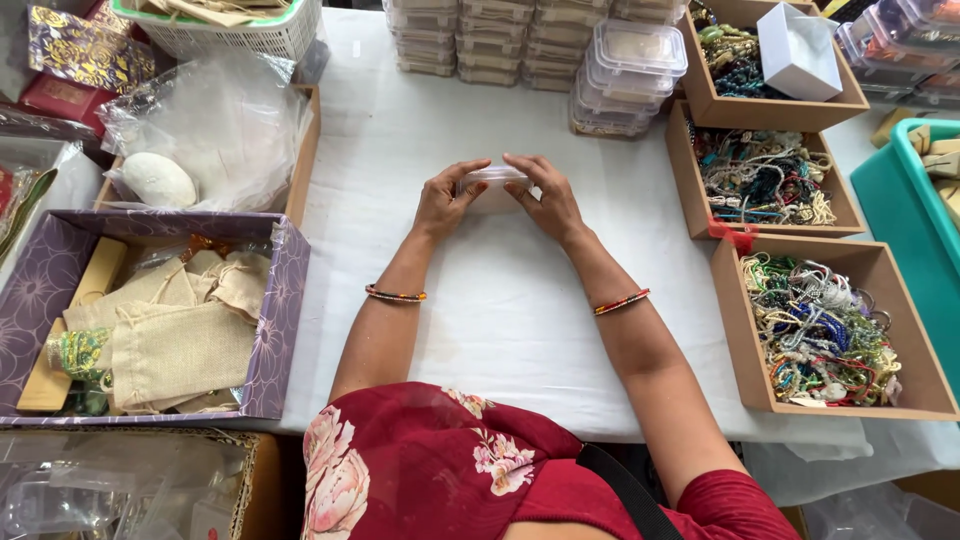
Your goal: The person folds a small beige fabric pouch and places it into a clear plastic container, then stacks the container with others. They then pick up a beaded necklace, straighten it on the table, fold it, and place it into a clear plastic bag.
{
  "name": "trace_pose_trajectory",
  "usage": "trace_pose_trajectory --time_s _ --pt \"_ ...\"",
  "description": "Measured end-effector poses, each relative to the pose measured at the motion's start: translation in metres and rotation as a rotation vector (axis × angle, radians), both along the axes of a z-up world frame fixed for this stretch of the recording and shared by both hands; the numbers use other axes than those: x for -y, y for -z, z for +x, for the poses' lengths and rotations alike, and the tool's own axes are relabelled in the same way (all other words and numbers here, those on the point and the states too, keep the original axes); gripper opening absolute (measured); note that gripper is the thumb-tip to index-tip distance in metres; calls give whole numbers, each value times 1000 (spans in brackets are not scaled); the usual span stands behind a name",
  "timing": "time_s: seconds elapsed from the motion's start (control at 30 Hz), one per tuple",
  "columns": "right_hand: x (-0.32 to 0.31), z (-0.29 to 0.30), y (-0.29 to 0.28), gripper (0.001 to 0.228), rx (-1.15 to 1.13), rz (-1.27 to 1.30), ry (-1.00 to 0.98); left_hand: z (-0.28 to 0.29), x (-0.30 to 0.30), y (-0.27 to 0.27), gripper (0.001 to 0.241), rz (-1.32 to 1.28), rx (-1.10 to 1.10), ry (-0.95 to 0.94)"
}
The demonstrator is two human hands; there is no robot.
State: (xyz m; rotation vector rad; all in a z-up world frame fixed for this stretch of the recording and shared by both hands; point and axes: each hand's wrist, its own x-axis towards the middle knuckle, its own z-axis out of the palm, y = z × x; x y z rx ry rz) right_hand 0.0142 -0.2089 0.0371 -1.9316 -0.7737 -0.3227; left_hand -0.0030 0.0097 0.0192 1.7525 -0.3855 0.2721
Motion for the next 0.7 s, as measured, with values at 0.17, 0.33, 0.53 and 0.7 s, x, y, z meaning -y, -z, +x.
trace_pose_trajectory --time_s 0.17,0.33,0.53,0.7 --pt "0 5 10 34 99 -127 94 11 -3 20 26 116 80 -84" --pt "-5 -8 -14 37 373 -230 141 3 1 8 54 19 222 -69" --pt "-28 -11 -20 42 621 -469 244 15 -6 20 66 -223 212 -348" --pt "-63 50 -60 39 693 -430 341 49 -19 46 46 -425 -93 -685"
